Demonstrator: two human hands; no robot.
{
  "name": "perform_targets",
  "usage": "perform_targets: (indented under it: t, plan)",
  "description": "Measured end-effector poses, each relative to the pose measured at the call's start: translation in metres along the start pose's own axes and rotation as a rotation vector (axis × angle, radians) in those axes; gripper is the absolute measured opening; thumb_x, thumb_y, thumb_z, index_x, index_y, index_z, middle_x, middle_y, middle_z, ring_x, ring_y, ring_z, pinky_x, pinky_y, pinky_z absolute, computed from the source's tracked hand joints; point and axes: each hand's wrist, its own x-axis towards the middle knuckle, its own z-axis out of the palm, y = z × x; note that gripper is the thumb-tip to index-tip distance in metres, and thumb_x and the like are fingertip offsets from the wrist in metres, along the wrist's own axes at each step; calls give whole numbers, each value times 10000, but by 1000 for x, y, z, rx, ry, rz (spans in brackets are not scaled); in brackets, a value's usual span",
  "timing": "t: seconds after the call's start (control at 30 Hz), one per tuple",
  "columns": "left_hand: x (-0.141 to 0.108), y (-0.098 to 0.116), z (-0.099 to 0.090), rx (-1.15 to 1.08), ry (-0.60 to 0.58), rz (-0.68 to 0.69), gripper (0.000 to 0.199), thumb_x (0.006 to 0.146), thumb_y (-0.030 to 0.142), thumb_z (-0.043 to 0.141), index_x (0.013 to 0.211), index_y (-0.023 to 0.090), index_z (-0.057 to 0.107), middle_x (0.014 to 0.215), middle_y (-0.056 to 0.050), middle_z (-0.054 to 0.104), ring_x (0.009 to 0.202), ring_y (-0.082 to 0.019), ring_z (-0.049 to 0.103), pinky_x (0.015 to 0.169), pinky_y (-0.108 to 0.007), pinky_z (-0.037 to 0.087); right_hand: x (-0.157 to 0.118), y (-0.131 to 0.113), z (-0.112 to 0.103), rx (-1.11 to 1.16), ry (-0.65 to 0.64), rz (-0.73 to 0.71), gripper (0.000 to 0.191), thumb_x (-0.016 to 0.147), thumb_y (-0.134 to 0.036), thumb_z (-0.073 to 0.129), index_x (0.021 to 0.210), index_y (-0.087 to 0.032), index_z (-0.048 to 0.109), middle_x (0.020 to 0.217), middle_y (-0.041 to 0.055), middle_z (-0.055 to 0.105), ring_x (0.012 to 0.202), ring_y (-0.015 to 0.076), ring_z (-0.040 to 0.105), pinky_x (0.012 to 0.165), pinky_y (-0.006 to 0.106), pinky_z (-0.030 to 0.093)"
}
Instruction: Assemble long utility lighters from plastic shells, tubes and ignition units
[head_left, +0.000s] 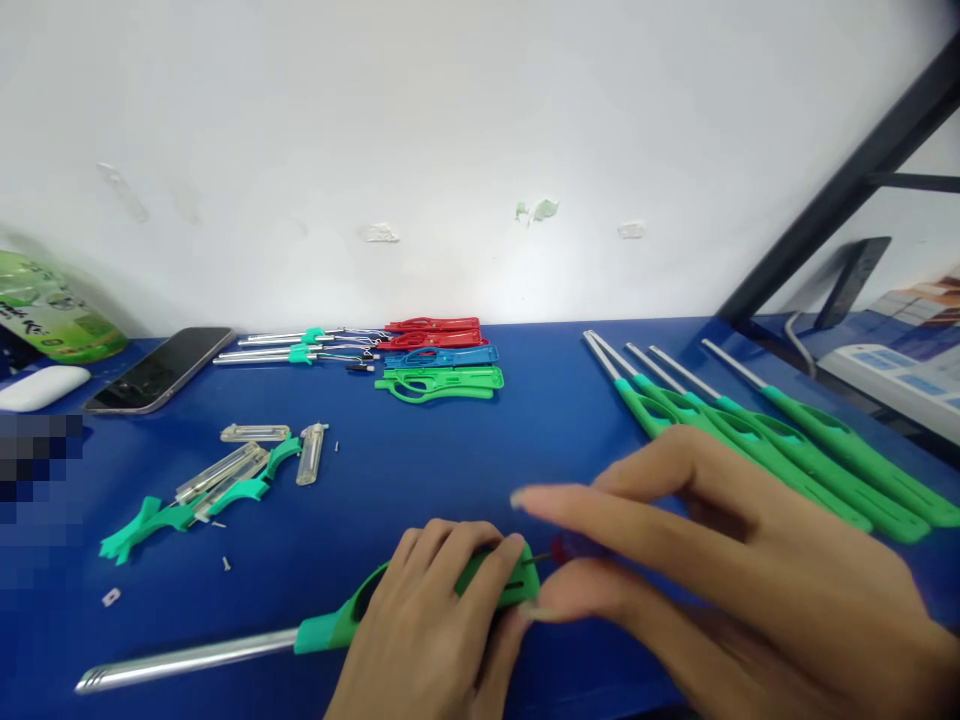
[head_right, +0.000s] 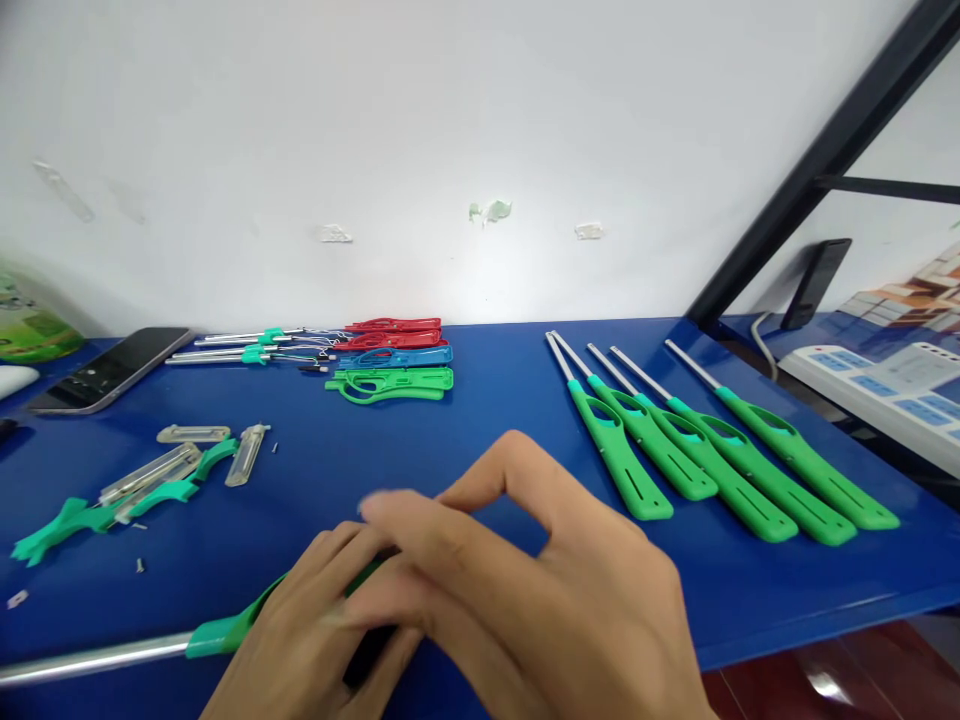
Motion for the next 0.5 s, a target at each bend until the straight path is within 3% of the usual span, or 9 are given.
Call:
perform_targets:
  t: [0.07,0.13,0.3,0.37,0.5]
  plan:
    - [0,-1,1,-8,9,3,274,1052,242,538,1311,273,623,1219,-49,756,1034,-286,727,840,-482,619,-2,0,3,59,-21,9,432,1043,-178,591,1433,-354,655,1193,3,748,865,87,779,727,79,605]
    - [0,-1,1,-22,19,8,278,1051,241,542,1317,269,615,1223,-48,759,1048,-290,726,828,-478,617,-3,-1,6,152,-23,8,436,1063,-163,529,1440,-352,640,1207,-9,750,934,85,780,774,75,601]
    - [-1,1,2,-19,43,15,264,1066,247,515,1314,264,604,1200,-53,767,1030,-288,731,810,-467,604,6,-1,7,29,66,20,232,978,-212,683,1122,-370,773,858,-32,675,608,63,701,519,86,554]
    - [0,0,3,-10,48,9,258,1061,241,524,1304,262,610,1209,-55,762,1050,-294,727,824,-474,602,8,2,4,-26,34,32,250,986,-233,670,1168,-374,767,948,-10,711,660,89,739,524,101,577]
    - [2,-1,3,-40,17,-3,263,1033,230,578,1289,266,625,1202,-48,756,1049,-287,720,822,-452,602,5,6,0,110,-113,-54,423,1037,-189,548,1403,-377,648,1293,-8,755,1040,170,796,780,153,654]
